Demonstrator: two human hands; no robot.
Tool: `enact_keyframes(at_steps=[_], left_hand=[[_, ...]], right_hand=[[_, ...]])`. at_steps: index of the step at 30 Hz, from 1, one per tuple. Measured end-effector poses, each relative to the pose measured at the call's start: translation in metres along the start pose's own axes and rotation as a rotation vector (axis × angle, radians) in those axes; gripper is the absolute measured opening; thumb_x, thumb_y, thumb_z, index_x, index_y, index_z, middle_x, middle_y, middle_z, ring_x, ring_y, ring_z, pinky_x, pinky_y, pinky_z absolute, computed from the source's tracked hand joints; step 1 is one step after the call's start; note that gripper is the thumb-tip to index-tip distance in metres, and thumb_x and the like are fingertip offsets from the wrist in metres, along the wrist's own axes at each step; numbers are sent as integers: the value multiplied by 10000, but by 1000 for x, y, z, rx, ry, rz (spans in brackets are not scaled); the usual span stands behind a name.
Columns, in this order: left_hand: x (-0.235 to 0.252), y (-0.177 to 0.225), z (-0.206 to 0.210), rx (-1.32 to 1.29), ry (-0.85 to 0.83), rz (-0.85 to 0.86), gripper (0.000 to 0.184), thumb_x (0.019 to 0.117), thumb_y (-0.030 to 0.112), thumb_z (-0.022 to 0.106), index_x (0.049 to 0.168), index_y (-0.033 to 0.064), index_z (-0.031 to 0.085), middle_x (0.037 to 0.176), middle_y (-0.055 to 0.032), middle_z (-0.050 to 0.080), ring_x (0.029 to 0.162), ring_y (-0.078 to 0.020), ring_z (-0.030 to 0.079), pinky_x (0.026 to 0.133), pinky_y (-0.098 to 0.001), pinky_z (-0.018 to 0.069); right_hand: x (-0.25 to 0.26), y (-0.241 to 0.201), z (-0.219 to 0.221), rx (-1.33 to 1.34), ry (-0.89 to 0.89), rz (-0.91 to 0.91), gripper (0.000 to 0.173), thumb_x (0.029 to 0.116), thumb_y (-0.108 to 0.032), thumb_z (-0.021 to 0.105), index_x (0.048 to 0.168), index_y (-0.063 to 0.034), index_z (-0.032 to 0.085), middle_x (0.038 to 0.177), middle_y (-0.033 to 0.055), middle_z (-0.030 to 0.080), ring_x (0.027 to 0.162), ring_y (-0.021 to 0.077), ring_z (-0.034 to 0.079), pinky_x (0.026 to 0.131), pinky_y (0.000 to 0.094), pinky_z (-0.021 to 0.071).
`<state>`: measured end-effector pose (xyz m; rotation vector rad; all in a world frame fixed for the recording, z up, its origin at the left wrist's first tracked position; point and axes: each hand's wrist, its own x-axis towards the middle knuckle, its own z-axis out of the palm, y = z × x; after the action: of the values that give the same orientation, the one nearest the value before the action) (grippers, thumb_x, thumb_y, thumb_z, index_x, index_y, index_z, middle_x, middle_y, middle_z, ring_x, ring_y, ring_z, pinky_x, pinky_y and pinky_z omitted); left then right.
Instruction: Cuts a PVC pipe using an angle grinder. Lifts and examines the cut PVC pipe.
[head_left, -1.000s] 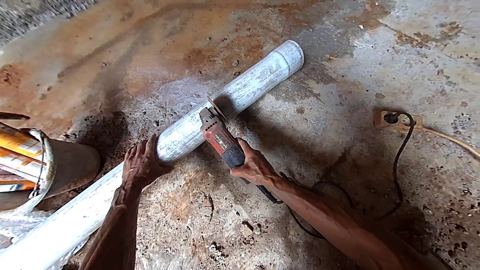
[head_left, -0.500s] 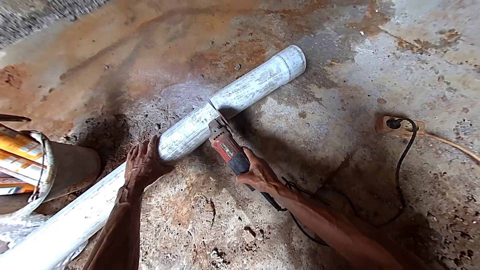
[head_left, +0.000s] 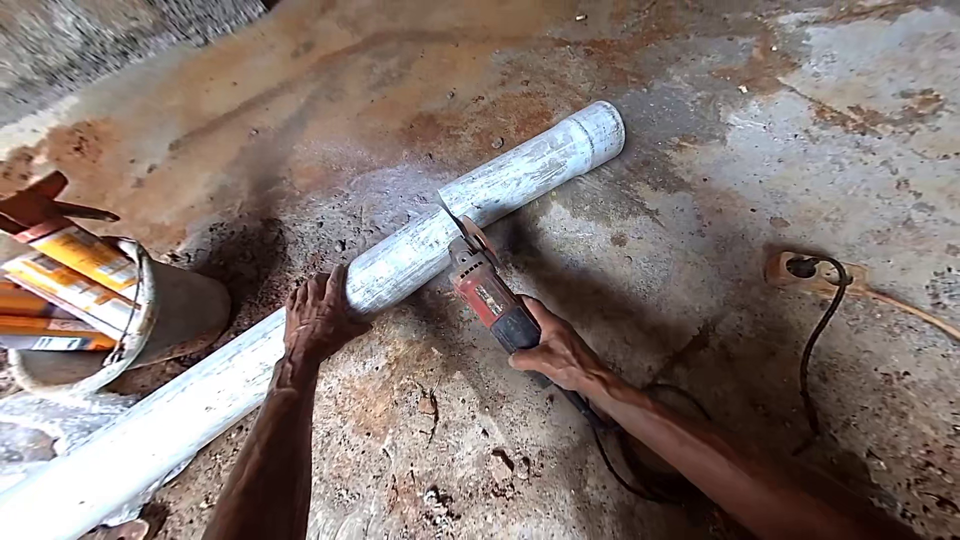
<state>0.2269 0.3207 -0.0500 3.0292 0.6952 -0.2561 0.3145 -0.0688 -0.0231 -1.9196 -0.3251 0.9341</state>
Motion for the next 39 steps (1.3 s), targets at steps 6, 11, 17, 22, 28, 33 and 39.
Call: enact_keyframes(at_steps=[6, 11, 17, 22, 28, 33, 39], left_hand=[[-27, 13, 10, -108, 103, -12, 1122, 651, 346, 945, 1567, 76, 355, 1538, -296, 388, 1419, -492, 369, 1163, -641, 258], [-63, 27, 35, -179, 326, 81, 925, 785, 452, 750, 1525, 8, 415, 1520, -329, 404, 1432, -550, 324, 1166, -693, 212], [-132, 74, 45, -113, 451, 60, 800, 865, 539, 539, 1416, -41, 541, 1324, -356, 573, 1239, -582, 522, 1033, -725, 359], [-197, 112, 66, -187, 506, 30, 599, 875, 331, 586, 1319, -69, 606, 1159, -344, 637, 1085, -563, 601, 963, -702, 411], [-218, 133, 62, -337, 501, -118, 735, 885, 409, 532, 1427, -87, 494, 1451, -361, 468, 1371, -571, 402, 1139, -710, 228], [-234, 143, 82, -291, 559, -128, 809, 930, 580, 406, 1414, -58, 521, 1448, -317, 500, 1402, -500, 406, 1180, -648, 178], [-251, 209, 44, -563, 473, -98, 697, 871, 274, 628, 1400, -150, 466, 1440, -383, 462, 1372, -537, 423, 1143, -621, 331]], right_hand=[[-41, 6, -60, -27, 12, -34, 948, 651, -258, 802, 1523, -179, 438, 1219, 62, 683, 1059, 142, 681, 900, 395, 578], [-89, 5, -119, -91, 21, -21, 940, 631, -279, 802, 1504, -208, 462, 1232, 35, 677, 1072, 124, 676, 900, 373, 582], [-161, 20, -156, -143, 102, -1, 970, 633, -273, 802, 1531, -211, 439, 1262, 42, 666, 1083, 142, 673, 904, 399, 580], [-198, 57, -146, -22, 223, -44, 982, 611, -289, 795, 1526, -189, 453, 1251, 4, 679, 1073, 84, 675, 889, 333, 589], [-208, 85, -144, 105, 218, -42, 982, 603, -282, 802, 1518, -174, 462, 1248, -8, 683, 1065, 66, 680, 880, 304, 598], [-210, 87, -148, 178, 175, -32, 986, 605, -289, 804, 1520, -176, 456, 1249, -20, 685, 1070, 56, 681, 888, 282, 597], [-195, 71, -144, 293, 121, -64, 926, 651, -219, 801, 1501, -102, 454, 1257, 36, 666, 1077, 86, 671, 903, 293, 587]])
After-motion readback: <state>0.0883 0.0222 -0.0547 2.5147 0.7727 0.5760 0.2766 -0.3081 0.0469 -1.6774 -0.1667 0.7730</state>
